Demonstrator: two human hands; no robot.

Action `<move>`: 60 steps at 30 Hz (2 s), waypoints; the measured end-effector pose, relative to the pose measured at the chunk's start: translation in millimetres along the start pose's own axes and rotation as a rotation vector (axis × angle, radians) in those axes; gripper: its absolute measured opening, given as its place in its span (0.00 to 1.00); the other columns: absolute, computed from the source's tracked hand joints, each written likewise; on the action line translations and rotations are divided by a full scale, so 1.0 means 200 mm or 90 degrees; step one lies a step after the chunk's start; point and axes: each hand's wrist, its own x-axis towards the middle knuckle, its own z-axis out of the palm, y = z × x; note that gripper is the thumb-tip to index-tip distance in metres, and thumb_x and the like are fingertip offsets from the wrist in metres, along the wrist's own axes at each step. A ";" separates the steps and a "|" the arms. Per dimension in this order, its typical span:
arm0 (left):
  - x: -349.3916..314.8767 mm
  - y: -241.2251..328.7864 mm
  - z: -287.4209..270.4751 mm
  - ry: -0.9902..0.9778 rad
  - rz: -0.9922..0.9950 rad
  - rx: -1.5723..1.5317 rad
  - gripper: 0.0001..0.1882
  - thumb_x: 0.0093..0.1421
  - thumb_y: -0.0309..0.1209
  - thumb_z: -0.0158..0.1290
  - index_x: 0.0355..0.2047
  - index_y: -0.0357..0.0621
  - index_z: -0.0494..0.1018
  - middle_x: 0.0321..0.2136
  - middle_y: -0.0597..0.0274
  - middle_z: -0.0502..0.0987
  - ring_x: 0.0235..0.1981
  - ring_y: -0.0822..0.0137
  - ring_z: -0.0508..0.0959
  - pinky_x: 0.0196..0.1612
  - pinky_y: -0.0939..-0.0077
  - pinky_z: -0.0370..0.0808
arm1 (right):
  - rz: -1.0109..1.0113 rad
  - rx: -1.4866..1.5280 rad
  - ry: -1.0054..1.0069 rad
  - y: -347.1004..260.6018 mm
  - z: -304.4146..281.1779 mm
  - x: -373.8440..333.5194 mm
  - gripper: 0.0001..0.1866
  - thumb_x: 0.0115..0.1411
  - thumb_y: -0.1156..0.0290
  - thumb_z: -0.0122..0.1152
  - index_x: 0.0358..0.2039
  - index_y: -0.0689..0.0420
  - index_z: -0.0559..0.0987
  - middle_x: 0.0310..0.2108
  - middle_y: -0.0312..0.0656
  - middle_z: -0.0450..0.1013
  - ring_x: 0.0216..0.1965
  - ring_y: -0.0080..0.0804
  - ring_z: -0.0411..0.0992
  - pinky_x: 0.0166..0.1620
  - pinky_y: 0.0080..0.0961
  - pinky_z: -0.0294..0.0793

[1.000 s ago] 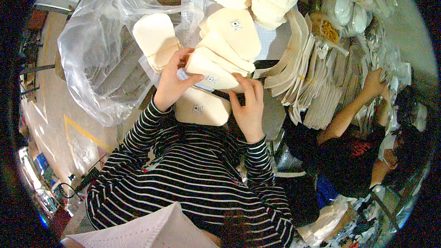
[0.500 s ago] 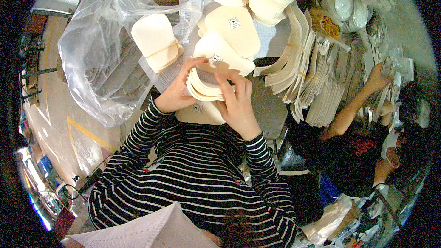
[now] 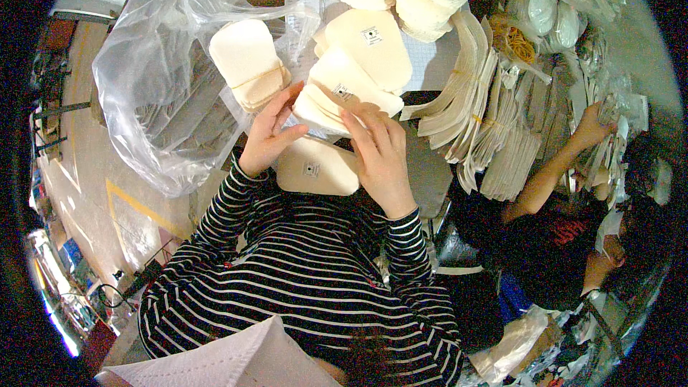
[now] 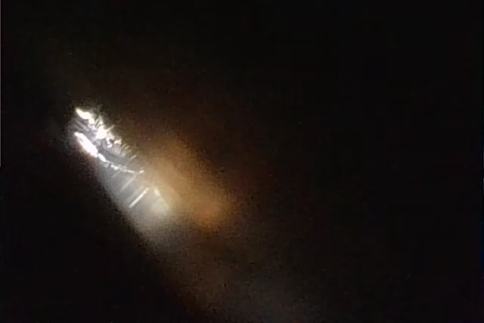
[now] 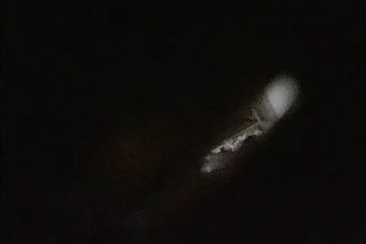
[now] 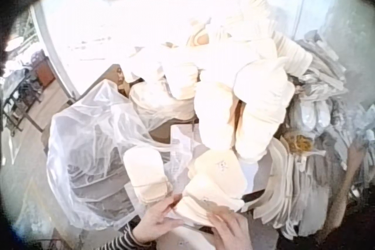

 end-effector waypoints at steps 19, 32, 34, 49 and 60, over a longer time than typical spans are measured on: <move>0.05 0.07 0.00 -0.113 0.056 -0.073 0.45 0.55 0.22 0.60 0.70 0.39 0.49 0.62 0.52 0.65 0.65 0.61 0.63 0.68 0.67 0.55 | -0.013 -0.004 -0.081 -0.03 -0.03 0.04 0.33 0.54 0.76 0.63 0.62 0.51 0.71 0.54 0.44 0.68 0.52 0.46 0.66 0.55 0.41 0.65; 0.03 0.07 0.02 -0.104 0.092 0.154 0.35 0.55 0.18 0.56 0.63 0.41 0.58 0.55 0.52 0.70 0.59 0.59 0.68 0.64 0.66 0.60 | 0.098 0.178 -0.031 0.02 -0.05 0.00 0.41 0.51 0.80 0.64 0.66 0.62 0.59 0.61 0.59 0.60 0.61 0.59 0.60 0.65 0.46 0.59; 0.04 0.04 0.05 -0.094 0.187 0.210 0.34 0.55 0.17 0.55 0.62 0.41 0.58 0.54 0.52 0.70 0.59 0.59 0.69 0.64 0.67 0.60 | 0.074 0.156 -0.063 -0.02 -0.02 0.00 0.41 0.51 0.80 0.64 0.65 0.62 0.59 0.61 0.59 0.60 0.61 0.59 0.60 0.65 0.45 0.59; -0.25 0.36 -0.07 0.024 -0.242 0.010 0.28 0.54 0.32 0.67 0.54 0.36 0.72 0.42 0.61 0.78 0.39 0.73 0.77 0.42 0.78 0.75 | 0.463 0.644 0.008 -0.16 -0.20 -0.14 0.24 0.54 0.84 0.69 0.53 0.64 0.76 0.43 0.38 0.75 0.45 0.25 0.73 0.49 0.23 0.74; -0.26 0.19 -0.01 0.112 -0.128 0.347 0.33 0.51 0.32 0.67 0.56 0.42 0.70 0.52 0.59 0.73 0.48 0.65 0.74 0.50 0.71 0.72 | 0.336 0.208 0.026 -0.06 -0.02 -0.16 0.24 0.52 0.76 0.69 0.51 0.60 0.75 0.51 0.49 0.70 0.53 0.46 0.69 0.55 0.35 0.70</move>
